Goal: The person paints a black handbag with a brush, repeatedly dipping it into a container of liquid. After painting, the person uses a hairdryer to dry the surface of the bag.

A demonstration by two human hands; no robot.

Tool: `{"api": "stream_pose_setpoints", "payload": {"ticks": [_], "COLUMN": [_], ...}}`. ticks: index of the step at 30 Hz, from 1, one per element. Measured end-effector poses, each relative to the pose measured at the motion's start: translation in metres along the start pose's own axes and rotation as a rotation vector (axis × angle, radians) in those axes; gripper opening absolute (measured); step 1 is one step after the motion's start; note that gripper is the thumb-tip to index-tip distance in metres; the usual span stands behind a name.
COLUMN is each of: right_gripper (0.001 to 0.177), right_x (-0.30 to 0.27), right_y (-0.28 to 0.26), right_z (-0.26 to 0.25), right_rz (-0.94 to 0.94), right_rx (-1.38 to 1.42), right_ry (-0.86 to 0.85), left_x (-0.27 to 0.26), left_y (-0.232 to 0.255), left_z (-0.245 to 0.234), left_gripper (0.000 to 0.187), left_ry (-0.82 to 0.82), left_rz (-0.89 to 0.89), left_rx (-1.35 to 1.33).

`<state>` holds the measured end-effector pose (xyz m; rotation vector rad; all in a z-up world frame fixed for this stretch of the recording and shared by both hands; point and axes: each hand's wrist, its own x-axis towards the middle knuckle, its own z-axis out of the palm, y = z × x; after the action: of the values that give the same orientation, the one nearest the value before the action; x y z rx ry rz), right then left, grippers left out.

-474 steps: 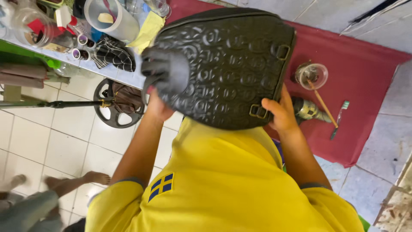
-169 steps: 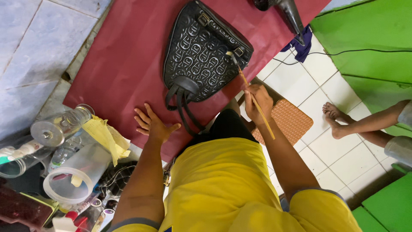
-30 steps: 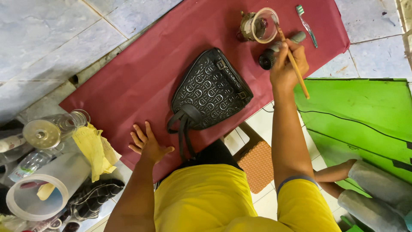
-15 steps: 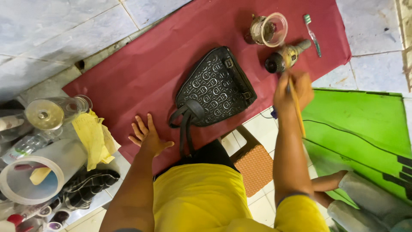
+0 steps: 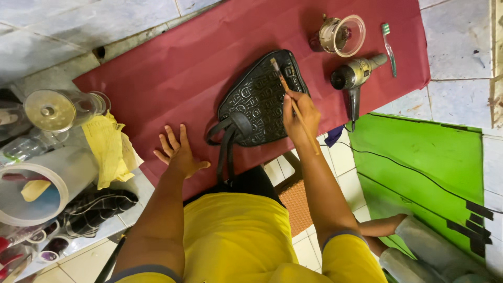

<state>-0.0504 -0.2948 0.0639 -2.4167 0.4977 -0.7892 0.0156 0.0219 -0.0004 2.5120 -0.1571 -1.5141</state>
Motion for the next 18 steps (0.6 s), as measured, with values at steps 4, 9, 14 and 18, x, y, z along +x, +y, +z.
{"api": "stream_pose_setpoints", "payload": {"ticks": [4, 9, 14, 18], "right_gripper": [0.005, 0.001, 0.004, 0.002], "right_x": [-0.025, -0.037, -0.002, -0.021], "right_y": [0.026, 0.020, 0.004, 0.025], "right_z": [-0.005, -0.021, 0.002, 0.002], "right_rz": [-0.079, -0.138, -0.168, -0.132], "right_rx": [-0.134, -0.191, -0.096, -0.224], "right_ry": [-0.059, -0.030, -0.010, -0.056], "left_x": [0.001, 0.000, 0.000, 0.000], "left_y": [-0.002, -0.001, 0.000, -0.002], "left_z": [0.001, -0.002, 0.000, -0.001], "left_gripper": [0.150, 0.149, 0.149, 0.149], "left_ry": [0.004, 0.007, 0.007, -0.004], "left_rz": [0.009, 0.011, 0.006, 0.014], "left_rx": [-0.010, 0.006, 0.001, -0.009]}}
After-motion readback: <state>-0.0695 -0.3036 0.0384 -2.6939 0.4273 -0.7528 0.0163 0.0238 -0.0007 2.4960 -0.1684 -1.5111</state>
